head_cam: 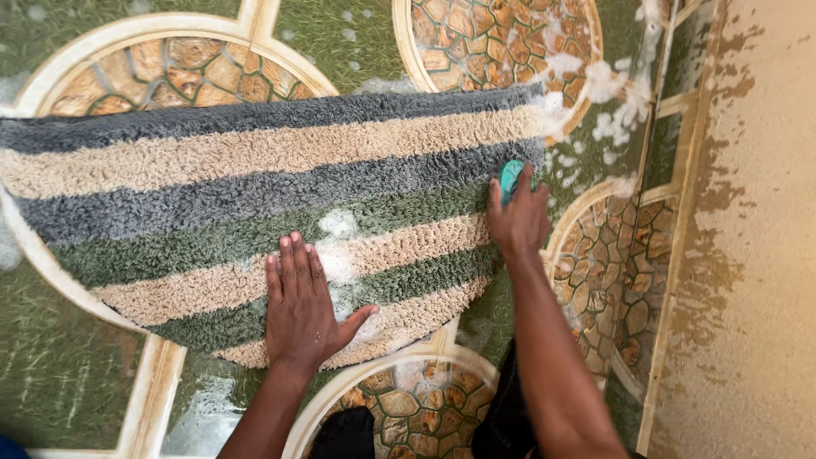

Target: The person scrubs a striped rug with a blue sponge on a tiled floor and adds soapy water from a bucket.

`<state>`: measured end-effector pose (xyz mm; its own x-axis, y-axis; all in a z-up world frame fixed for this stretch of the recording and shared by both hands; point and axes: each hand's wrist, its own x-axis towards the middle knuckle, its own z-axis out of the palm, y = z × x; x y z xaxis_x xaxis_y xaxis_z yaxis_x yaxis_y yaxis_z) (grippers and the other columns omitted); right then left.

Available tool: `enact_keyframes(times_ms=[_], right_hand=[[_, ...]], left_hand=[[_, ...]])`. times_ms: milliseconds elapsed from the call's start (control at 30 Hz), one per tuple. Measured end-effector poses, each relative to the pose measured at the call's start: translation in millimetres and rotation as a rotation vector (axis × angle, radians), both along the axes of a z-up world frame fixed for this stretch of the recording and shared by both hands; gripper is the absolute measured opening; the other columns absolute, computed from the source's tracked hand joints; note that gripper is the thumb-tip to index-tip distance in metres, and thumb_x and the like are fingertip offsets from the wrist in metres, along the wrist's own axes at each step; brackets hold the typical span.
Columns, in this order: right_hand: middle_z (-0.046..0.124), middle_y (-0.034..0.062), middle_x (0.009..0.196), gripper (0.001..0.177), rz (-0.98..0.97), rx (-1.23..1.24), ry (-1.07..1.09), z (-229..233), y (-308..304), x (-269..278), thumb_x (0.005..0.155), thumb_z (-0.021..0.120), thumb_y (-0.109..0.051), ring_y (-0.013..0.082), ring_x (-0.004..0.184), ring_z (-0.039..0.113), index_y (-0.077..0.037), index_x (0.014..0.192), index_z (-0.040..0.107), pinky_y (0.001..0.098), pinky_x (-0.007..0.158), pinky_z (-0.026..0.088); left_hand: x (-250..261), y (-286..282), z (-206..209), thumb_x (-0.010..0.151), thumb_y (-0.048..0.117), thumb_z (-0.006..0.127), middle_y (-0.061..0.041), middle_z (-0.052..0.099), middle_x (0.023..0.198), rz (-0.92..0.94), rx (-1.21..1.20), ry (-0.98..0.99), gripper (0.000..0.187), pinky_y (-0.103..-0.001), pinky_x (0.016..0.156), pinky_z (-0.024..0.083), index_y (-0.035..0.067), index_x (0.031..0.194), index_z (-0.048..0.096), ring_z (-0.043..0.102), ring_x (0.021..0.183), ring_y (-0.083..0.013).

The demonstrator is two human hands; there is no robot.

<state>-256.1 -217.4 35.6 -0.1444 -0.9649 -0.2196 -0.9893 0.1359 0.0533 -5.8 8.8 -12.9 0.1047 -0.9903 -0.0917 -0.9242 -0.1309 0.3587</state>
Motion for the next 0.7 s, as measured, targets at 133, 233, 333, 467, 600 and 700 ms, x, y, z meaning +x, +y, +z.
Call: enact_keyframes(times_ms=[133,233,333,467,600,700], right_hand=[[0.048,0.0236,0.129,0.078,-0.081,0.138,-0.171,-10.2,45.1,86.6,0.100,0.054,-0.047,0.0248,0.081,0.065,-0.015,0.162,0.018,0.0346,0.059,0.059],[0.052,0.0225,0.116,0.084,0.427,0.274,-0.187,-7.9,103.7,155.8,0.099,0.056,-0.051,0.0240,0.080,0.062,-0.010,0.161,0.018,0.0355,0.052,0.058],[0.051,0.0255,0.119,0.082,0.508,0.256,-0.244,-7.1,98.3,146.5,0.098,0.056,-0.053,0.0250,0.079,0.062,-0.012,0.160,0.022,0.0363,0.051,0.059],[0.050,0.0262,0.127,0.075,0.121,0.136,-0.136,-7.6,27.4,47.9,0.101,0.052,-0.052,0.0228,0.077,0.065,-0.017,0.161,0.024,0.0354,0.050,0.060],[0.053,0.0211,0.113,0.077,-0.101,-0.023,-0.036,-10.0,26.3,34.8,0.100,0.053,-0.054,0.0221,0.075,0.059,-0.015,0.161,0.028,0.0379,0.060,0.053],[0.049,0.0231,0.116,0.078,0.030,0.042,-0.090,-17.6,70.9,104.1,0.100,0.052,-0.055,0.0214,0.073,0.057,-0.010,0.158,0.027,0.0358,0.053,0.055]], left_hand=[[-0.1,-4.6,1.8,0.082,0.089,0.014,-0.035,0.006,0.159,0.028,-0.101,0.021,0.123,-0.054,0.123,-0.004,-0.016,0.147,0.016,-0.001,0.153,-0.0409],[-1.2,-0.6,2.2,0.082,0.090,0.014,-0.034,0.006,0.159,0.022,-0.121,0.020,0.123,-0.053,0.122,-0.004,-0.014,0.147,0.017,-0.001,0.152,-0.0399],[1.7,-7.6,11.5,0.081,0.092,0.013,-0.034,0.003,0.159,-0.028,0.063,-0.081,0.125,-0.053,0.121,-0.005,-0.013,0.149,0.015,-0.003,0.151,-0.0398],[1.7,-8.6,23.1,0.081,0.091,0.011,-0.035,0.004,0.161,-0.043,0.130,-0.087,0.124,-0.053,0.122,-0.005,-0.013,0.149,0.015,-0.004,0.152,-0.0403],[2.7,-12.6,28.1,0.080,0.092,0.009,-0.035,-0.001,0.161,-0.138,0.432,-0.257,0.125,-0.054,0.118,-0.008,-0.012,0.151,0.011,-0.008,0.150,-0.0415],[3.4,-9.3,25.0,0.080,0.093,0.010,-0.034,-0.004,0.161,-0.146,0.501,-0.227,0.128,-0.053,0.118,-0.009,-0.012,0.153,0.009,-0.011,0.150,-0.0415]])
